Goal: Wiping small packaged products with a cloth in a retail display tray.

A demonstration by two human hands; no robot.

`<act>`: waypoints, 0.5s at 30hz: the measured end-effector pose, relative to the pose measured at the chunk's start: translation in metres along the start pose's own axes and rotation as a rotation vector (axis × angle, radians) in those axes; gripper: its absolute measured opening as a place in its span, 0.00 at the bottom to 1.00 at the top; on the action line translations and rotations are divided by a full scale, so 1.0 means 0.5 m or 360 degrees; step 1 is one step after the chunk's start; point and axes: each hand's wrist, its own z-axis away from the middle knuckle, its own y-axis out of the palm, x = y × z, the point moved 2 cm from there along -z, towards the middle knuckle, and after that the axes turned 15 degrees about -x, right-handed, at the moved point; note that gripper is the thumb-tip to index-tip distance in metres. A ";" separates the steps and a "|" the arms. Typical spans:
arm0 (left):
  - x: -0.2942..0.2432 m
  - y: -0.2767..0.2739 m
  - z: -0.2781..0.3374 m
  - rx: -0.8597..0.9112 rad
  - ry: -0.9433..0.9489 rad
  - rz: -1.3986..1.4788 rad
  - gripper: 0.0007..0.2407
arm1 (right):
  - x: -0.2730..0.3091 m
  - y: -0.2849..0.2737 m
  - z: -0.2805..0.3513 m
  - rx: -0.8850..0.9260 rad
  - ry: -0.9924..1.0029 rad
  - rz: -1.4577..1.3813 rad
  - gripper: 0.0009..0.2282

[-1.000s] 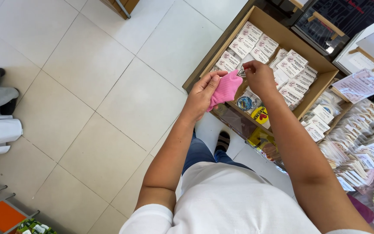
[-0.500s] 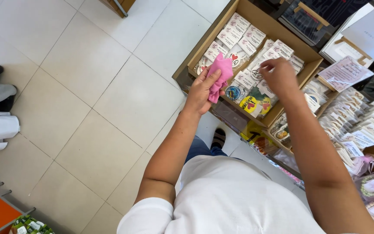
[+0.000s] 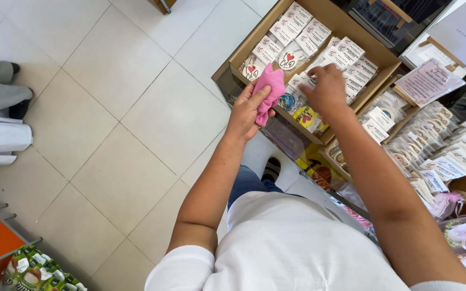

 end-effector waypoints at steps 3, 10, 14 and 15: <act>0.003 -0.006 0.006 -0.0020 0.0018 0.0008 0.21 | -0.119 0.008 -0.032 -0.0307 0.0039 0.0027 0.22; 0.019 0.006 0.027 0.0018 0.0045 -0.0003 0.22 | -0.159 -0.005 -0.056 -0.0231 0.0235 0.0105 0.29; 0.024 0.013 0.027 0.0004 0.0018 -0.0057 0.24 | -0.192 0.022 -0.072 -0.0221 0.0304 0.0058 0.22; 0.024 0.013 0.027 0.0016 0.0044 -0.0060 0.23 | -0.202 0.031 -0.076 -0.0210 0.0304 0.0020 0.19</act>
